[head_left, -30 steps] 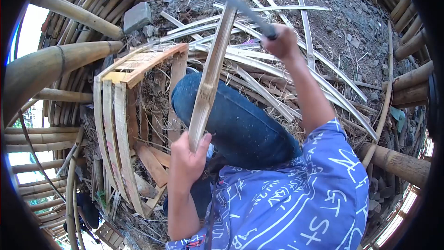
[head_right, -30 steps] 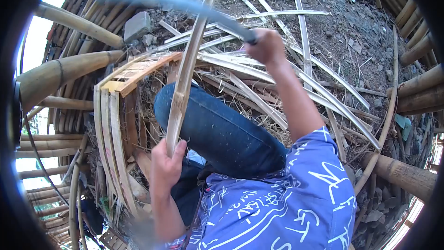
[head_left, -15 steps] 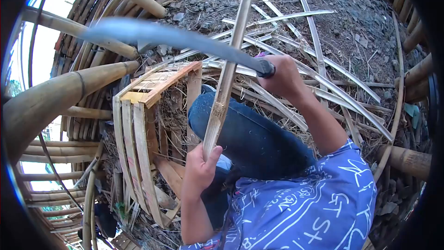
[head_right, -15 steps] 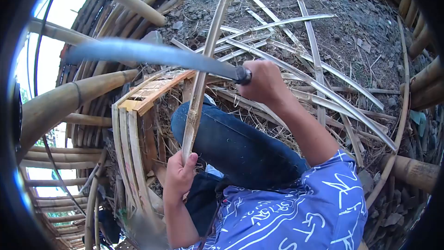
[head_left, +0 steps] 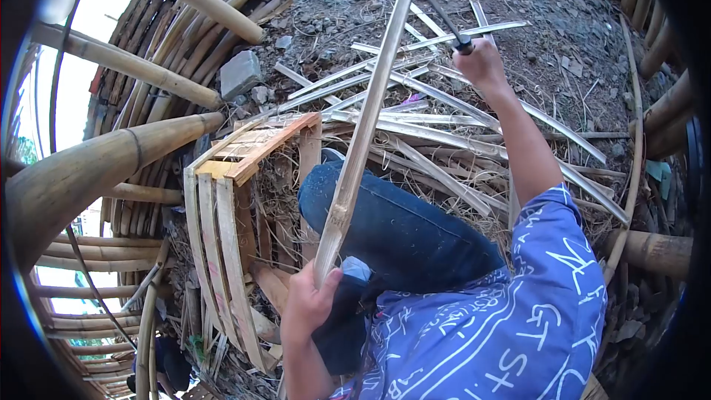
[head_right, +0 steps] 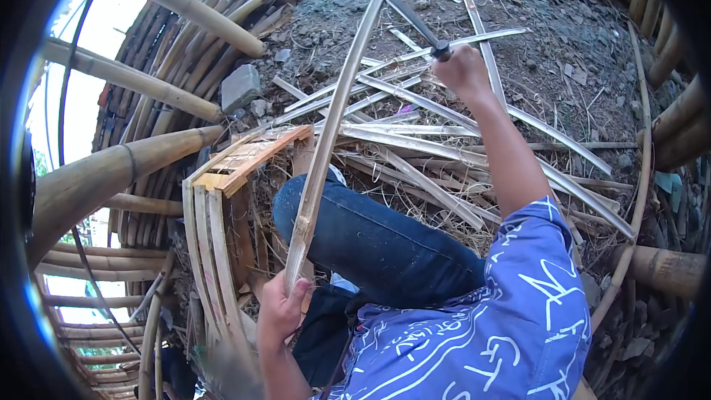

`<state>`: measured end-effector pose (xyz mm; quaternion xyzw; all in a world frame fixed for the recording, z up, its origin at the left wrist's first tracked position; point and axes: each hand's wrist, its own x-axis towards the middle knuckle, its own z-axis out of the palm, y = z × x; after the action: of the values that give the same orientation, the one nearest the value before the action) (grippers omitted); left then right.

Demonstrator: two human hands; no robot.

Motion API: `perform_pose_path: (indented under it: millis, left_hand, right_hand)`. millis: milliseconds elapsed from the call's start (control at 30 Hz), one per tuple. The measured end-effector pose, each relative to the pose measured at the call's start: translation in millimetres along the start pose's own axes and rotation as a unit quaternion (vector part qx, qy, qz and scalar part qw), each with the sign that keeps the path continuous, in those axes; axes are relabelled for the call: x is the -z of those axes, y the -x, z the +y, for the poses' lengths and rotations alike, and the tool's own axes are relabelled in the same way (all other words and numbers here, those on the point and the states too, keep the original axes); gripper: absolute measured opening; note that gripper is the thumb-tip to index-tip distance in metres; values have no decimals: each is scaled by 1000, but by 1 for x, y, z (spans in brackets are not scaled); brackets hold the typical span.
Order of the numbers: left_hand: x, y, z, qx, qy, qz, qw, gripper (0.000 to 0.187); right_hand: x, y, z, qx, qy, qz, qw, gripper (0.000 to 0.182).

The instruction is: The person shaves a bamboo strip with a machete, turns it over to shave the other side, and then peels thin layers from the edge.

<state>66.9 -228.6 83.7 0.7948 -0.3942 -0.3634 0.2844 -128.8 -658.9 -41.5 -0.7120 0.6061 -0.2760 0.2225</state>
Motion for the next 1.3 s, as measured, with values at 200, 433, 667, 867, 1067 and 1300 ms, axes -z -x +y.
perform_pose_path:
  millis: [200, 433, 667, 867, 1067, 1300]
  left_hand:
    - [11, 12, -9, 27, -20, -25, 999, 37]
    - [0, 5, -16, -15, 12, -11, 1000, 39]
    - [-13, 8, 2, -3, -78, 47, 996, 44]
    - [-17, 20, 2, -16, -192, 113, 975, 46]
    - [-15, 25, 5, -49, -282, 142, 948, 42]
    - [-12, 36, 5, -39, -290, 135, 947, 41]
  right_hand:
    - [6, -8, 25, -8, -40, 21, 999, 32]
    - [22, 82, 5, 54, -225, -2, 973, 17]
    - [53, 155, -67, 138, -253, -137, 948, 9]
    - [38, 149, -84, 228, -21, -175, 958, 18]
    - [16, 131, -79, 227, 38, -182, 956, 14]
    - [0, 94, -50, 191, 38, -113, 974, 8]
